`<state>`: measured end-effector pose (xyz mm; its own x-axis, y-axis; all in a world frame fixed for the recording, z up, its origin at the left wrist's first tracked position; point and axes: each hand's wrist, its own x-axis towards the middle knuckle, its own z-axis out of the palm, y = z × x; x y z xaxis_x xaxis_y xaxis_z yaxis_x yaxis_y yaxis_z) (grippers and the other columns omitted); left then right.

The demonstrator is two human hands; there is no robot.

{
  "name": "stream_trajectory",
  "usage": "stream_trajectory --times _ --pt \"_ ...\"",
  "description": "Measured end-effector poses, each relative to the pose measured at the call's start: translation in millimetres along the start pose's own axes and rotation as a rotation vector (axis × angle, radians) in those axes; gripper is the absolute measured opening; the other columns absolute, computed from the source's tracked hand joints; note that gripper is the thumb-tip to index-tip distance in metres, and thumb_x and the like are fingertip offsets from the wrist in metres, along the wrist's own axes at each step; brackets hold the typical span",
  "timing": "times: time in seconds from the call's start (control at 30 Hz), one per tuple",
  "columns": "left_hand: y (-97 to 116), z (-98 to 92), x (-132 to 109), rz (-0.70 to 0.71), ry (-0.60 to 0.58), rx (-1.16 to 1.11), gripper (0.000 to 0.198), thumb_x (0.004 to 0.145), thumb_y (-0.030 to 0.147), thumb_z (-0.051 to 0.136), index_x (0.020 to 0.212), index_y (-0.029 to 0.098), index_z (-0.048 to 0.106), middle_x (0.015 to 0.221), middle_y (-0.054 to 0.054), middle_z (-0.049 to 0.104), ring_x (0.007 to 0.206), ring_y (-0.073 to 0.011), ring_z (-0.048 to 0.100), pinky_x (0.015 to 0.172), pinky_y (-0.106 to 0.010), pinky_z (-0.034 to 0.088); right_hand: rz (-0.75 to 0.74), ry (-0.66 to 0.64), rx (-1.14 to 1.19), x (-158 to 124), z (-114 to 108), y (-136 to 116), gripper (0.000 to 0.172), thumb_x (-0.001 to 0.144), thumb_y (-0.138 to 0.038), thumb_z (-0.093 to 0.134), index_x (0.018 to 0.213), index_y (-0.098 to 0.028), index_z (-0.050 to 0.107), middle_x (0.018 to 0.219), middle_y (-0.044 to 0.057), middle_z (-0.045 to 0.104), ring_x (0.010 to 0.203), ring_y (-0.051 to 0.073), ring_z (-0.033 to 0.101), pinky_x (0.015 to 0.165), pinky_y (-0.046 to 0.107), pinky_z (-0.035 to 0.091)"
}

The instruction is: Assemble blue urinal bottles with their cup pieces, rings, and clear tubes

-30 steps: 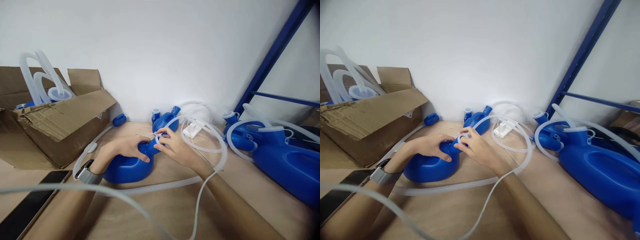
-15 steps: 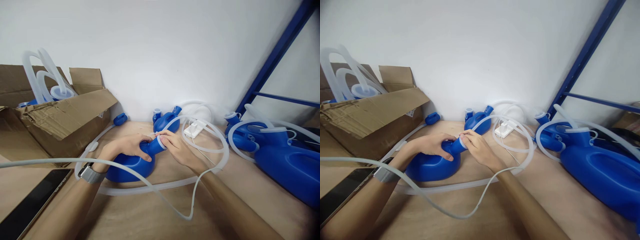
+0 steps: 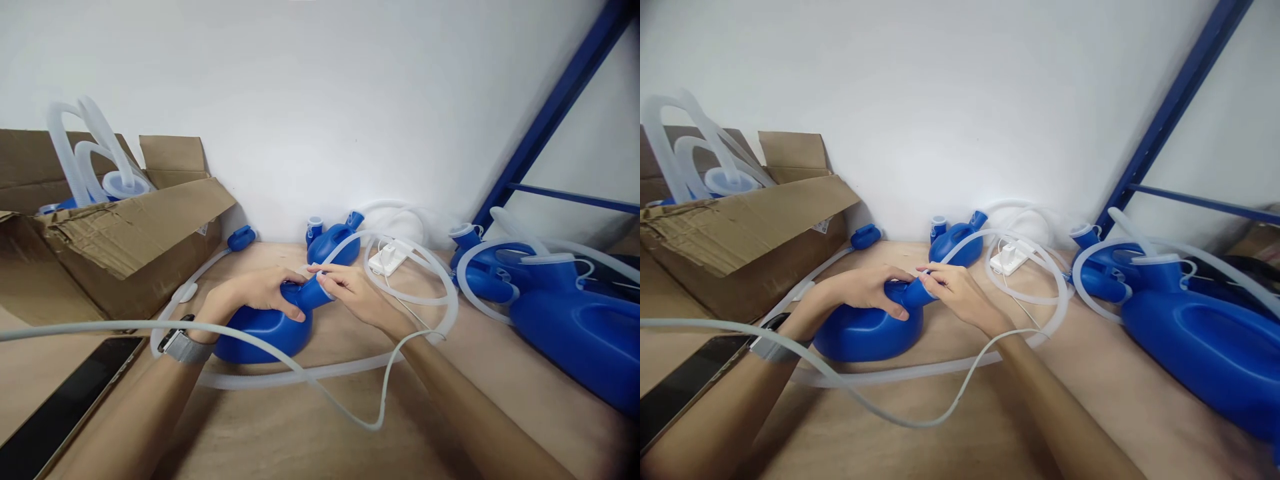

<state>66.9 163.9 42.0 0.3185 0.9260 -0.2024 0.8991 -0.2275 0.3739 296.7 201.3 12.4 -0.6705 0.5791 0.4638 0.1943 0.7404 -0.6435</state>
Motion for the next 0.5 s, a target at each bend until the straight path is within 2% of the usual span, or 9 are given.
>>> stream_trajectory --times 0.13,0.2,0.27,0.33,0.37,0.43,0.5 --pt "3.3 -2.7 -0.1 0.038 -0.044 0.005 0.094 0.055 0.086 0.061 0.128 0.028 0.063 0.131 0.006 0.066 0.102 0.0023 0.056 0.090 -0.008 0.039 0.022 -0.036 0.042 -1.8 -4.1 -2.6 0.045 0.105 -0.039 0.046 0.070 -0.017 0.062 0.132 0.008 0.069 0.119 0.024 0.066 0.103 0.034 0.047" --pt "6.6 -6.3 -1.7 0.053 -0.027 0.002 0.088 0.056 0.082 0.065 0.126 0.030 0.064 0.136 0.007 0.063 0.113 0.0006 0.056 0.098 -0.007 0.040 0.014 -0.071 0.082 -4.4 -7.5 -2.4 0.043 0.104 -0.039 0.047 0.070 -0.017 0.059 0.134 0.010 0.067 0.123 0.024 0.063 0.104 0.035 0.047" --pt "12.1 -11.5 -5.3 0.047 0.004 0.014 0.080 0.057 0.074 0.071 0.127 0.036 0.062 0.143 0.010 0.057 0.128 -0.0026 0.054 0.109 -0.009 0.040 0.010 -0.106 0.120 -7.8 -11.7 -0.6 0.032 0.101 -0.037 0.053 0.076 -0.017 0.059 0.131 0.011 0.067 0.126 0.025 0.061 0.104 0.036 0.048" --pt "20.6 -17.3 -11.4 -0.011 0.057 0.068 0.071 0.061 0.062 0.075 0.127 0.038 0.061 0.141 0.010 0.058 0.128 -0.0036 0.054 0.110 -0.010 0.040 0.016 -0.109 0.153 -10.7 -14.8 3.1 0.021 0.092 -0.037 0.067 0.090 -0.019 0.056 0.124 0.011 0.067 0.121 0.025 0.064 0.100 0.037 0.052" --pt "26.0 -19.7 -15.4 -0.052 0.098 0.107 0.065 0.064 0.056 0.075 0.125 0.037 0.061 0.136 0.009 0.061 0.122 -0.0028 0.055 0.106 -0.010 0.040 0.018 -0.107 0.178 -11.6 -15.3 5.7 0.031 0.086 -0.037 0.074 0.099 -0.020 0.053 0.121 0.011 0.067 0.115 0.024 0.066 0.098 0.037 0.054" --pt "38.8 -22.3 -24.4 -0.063 0.182 0.165 0.055 0.070 0.048 0.070 0.122 0.032 0.062 0.130 0.006 0.063 0.112 -0.0004 0.055 0.097 -0.010 0.039 -0.006 -0.113 0.208 -12.1 -13.4 11.4 0.065 0.073 -0.039 0.087 0.120 -0.021 0.045 0.120 0.010 0.065 0.107 0.022 0.068 0.095 0.037 0.055" --pt "52.5 -20.7 -33.5 0.001 0.145 0.194 0.044 0.078 0.042 0.061 0.121 0.033 0.062 0.131 0.007 0.061 0.112 0.0015 0.055 0.096 -0.010 0.039 -0.088 -0.148 0.156 -11.1 -7.4 17.0 0.092 0.062 -0.044 0.094 0.135 -0.022 0.042 0.126 0.012 0.060 0.114 0.025 0.064 0.101 0.042 0.053"
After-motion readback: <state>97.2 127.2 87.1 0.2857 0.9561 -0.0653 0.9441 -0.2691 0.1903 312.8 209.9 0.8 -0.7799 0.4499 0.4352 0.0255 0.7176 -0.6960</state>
